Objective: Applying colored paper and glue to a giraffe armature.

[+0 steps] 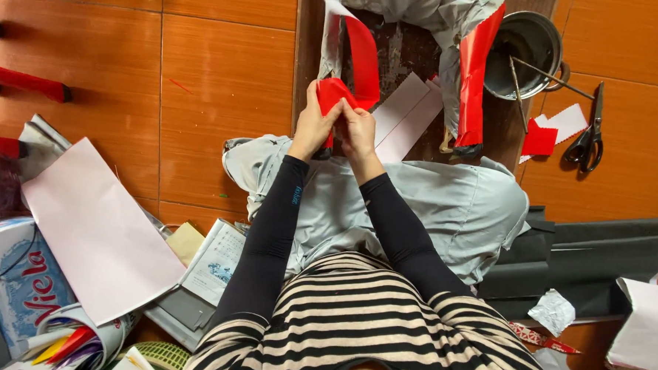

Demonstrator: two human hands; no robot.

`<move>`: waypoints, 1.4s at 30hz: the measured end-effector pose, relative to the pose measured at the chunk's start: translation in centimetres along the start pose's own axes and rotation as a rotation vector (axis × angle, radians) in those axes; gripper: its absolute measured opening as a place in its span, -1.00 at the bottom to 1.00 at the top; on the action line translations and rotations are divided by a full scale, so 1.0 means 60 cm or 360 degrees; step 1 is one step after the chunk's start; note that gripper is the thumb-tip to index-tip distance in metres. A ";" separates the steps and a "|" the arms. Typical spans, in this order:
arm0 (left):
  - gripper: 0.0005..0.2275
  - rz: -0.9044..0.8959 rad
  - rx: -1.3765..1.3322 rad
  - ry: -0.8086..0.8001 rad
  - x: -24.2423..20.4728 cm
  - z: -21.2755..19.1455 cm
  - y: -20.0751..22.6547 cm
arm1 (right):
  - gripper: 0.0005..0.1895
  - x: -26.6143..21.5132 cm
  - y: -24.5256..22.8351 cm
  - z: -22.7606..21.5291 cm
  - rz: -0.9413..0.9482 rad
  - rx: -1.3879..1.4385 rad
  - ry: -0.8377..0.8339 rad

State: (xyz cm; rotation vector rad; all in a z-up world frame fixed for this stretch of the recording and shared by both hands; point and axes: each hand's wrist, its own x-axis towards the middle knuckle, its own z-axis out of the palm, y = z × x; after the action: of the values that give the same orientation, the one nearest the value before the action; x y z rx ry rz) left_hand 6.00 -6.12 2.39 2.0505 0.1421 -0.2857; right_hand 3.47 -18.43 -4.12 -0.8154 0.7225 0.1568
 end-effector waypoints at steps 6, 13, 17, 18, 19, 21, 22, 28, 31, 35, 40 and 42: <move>-0.29 0.0053 0.0010 -0.0140 0.017 0.010 -0.024 | -0.76 0.015 -0.007 -0.043 0.0304 0.0261 -0.0176; -0.31 -0.0103 0.0244 -0.0113 0.024 0.023 -0.026 | -0.68 -0.018 -0.033 -0.017 -0.0651 -0.0904 -0.0222; -0.35 -0.0151 0.0260 -0.0131 0.023 0.025 -0.044 | -0.67 0.048 -0.046 0.036 -0.0529 -0.1082 -0.0469; -0.32 -0.0151 0.0150 -0.0209 0.026 0.017 -0.037 | -0.70 0.071 -0.048 0.043 -0.0176 -0.0911 -0.0572; -0.28 -0.0162 0.0038 -0.0289 0.024 0.010 -0.033 | -0.72 0.091 -0.047 0.045 0.0185 -0.0735 -0.0670; -0.23 -0.0039 -0.0120 -0.0343 0.021 0.012 -0.056 | -0.75 0.088 -0.056 0.048 0.0291 -0.0540 -0.0729; -0.17 0.0086 -0.0280 -0.0395 0.018 0.012 -0.069 | -0.76 0.085 -0.058 0.050 0.0393 -0.0345 -0.0786; -0.03 -0.0129 -0.0413 -0.0426 -0.004 -0.026 -0.001 | -0.75 0.071 -0.041 0.055 0.0221 -0.0100 -0.0686; -0.03 0.0186 -0.0162 0.0065 0.020 -0.046 0.016 | -0.71 0.085 -0.023 0.049 0.0122 -0.0170 -0.0680; -0.11 0.0729 -0.0109 0.0736 0.092 -0.072 0.042 | -0.63 0.026 -0.074 0.101 0.0073 -0.0146 -0.0674; -0.40 0.0892 -0.0157 0.0532 0.184 -0.030 0.079 | -0.28 -0.025 -0.107 0.130 -0.0680 -0.1142 -0.0371; -0.41 0.0828 -0.0048 0.0334 0.161 -0.014 0.129 | -0.49 -0.020 -0.089 0.121 -0.0803 -0.1210 -0.0228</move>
State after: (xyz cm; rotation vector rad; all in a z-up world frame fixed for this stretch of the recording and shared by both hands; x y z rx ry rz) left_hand 17.17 -9.27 6.85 2.0029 -0.2571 0.2526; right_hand 8.51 -16.81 3.27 -1.6680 0.2864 0.0272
